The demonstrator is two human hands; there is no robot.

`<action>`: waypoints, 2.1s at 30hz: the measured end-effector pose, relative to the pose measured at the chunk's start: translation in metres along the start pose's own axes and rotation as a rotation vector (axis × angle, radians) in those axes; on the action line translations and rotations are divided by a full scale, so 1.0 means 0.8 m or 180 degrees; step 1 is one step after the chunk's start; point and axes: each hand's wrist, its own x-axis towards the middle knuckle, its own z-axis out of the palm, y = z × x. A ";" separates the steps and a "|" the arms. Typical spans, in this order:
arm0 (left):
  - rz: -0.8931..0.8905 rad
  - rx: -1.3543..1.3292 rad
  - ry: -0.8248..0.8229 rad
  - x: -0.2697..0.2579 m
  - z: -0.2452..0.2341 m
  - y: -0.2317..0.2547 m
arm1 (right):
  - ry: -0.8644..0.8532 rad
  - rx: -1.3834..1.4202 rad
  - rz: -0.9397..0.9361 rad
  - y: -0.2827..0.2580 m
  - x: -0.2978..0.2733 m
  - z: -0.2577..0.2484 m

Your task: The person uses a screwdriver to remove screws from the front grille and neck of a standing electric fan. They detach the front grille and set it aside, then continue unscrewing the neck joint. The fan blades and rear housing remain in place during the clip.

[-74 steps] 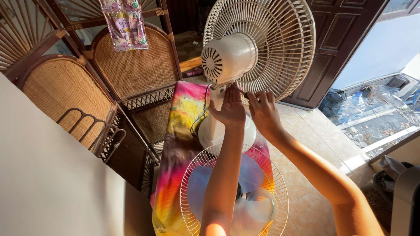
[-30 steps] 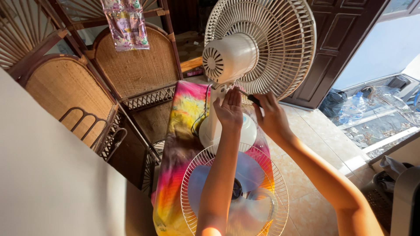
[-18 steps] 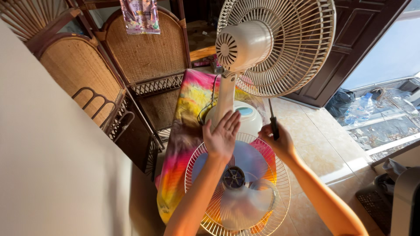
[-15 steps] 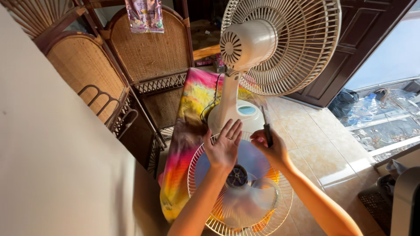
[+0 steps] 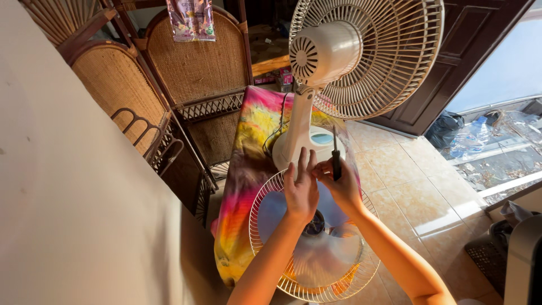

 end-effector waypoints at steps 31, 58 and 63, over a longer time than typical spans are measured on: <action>0.1515 0.2362 -0.0125 0.050 0.114 0.061 | 0.0305 0.2661 0.0444 -0.069 0.020 -0.042; 0.2967 0.5437 -0.0320 0.046 0.056 0.066 | -0.0208 -0.1224 -0.0011 -0.007 0.022 -0.069; 0.2472 0.6017 -0.0358 0.024 -0.016 0.088 | 0.0164 -0.3134 -0.0880 0.064 0.003 -0.109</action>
